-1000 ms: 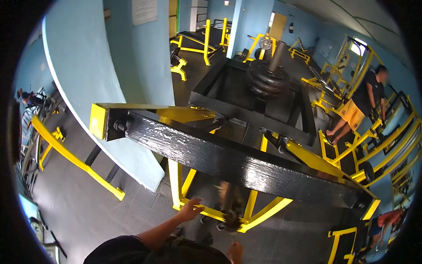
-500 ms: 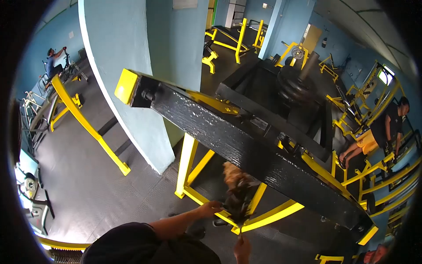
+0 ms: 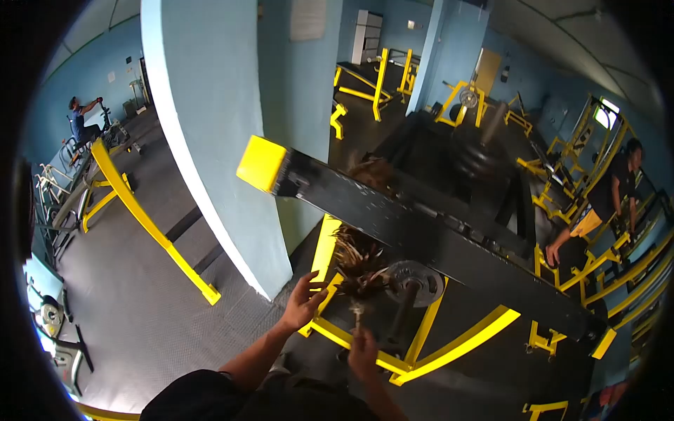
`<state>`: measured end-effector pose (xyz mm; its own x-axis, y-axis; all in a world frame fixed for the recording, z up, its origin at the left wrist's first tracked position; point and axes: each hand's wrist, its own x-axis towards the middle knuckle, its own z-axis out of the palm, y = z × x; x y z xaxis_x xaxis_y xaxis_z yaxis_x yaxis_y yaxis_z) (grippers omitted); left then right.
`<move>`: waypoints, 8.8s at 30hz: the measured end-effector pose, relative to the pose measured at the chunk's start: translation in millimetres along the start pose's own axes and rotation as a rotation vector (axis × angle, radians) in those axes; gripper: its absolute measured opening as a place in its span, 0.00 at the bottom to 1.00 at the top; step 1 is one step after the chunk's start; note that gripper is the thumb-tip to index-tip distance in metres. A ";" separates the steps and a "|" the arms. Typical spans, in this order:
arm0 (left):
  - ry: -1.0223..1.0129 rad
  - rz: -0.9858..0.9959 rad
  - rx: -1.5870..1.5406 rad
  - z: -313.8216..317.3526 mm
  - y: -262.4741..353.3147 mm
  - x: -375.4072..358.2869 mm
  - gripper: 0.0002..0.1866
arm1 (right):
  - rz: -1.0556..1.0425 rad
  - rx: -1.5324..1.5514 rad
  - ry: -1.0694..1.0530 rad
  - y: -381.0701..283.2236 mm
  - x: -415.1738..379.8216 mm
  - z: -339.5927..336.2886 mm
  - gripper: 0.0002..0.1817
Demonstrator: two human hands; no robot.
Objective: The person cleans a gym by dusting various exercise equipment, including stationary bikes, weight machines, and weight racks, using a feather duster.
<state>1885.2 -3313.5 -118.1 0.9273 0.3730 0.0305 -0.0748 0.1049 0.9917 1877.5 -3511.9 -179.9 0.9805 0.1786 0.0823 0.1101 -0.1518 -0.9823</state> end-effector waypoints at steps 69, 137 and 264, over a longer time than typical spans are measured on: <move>-0.265 -0.058 0.339 -127.3 33.8 87.7 0.20 | 0.227 -0.294 0.401 2.6 -114.8 107.4 0.09; 0.462 -0.801 0.144 -175.9 -305.6 -107.2 0.24 | 0.458 -1.070 -0.867 183.7 22.1 214.2 0.18; -1.045 0.152 0.967 296.5 -114.5 -88.7 0.33 | 0.813 0.323 0.852 160.5 -149.8 -137.3 0.20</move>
<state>1920.2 -3631.9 -197.2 0.8044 -0.5587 -0.2020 -0.3154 -0.6897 0.6518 1770.7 -3696.5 -326.8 0.5516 -0.5684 -0.6104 -0.5115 0.3476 -0.7859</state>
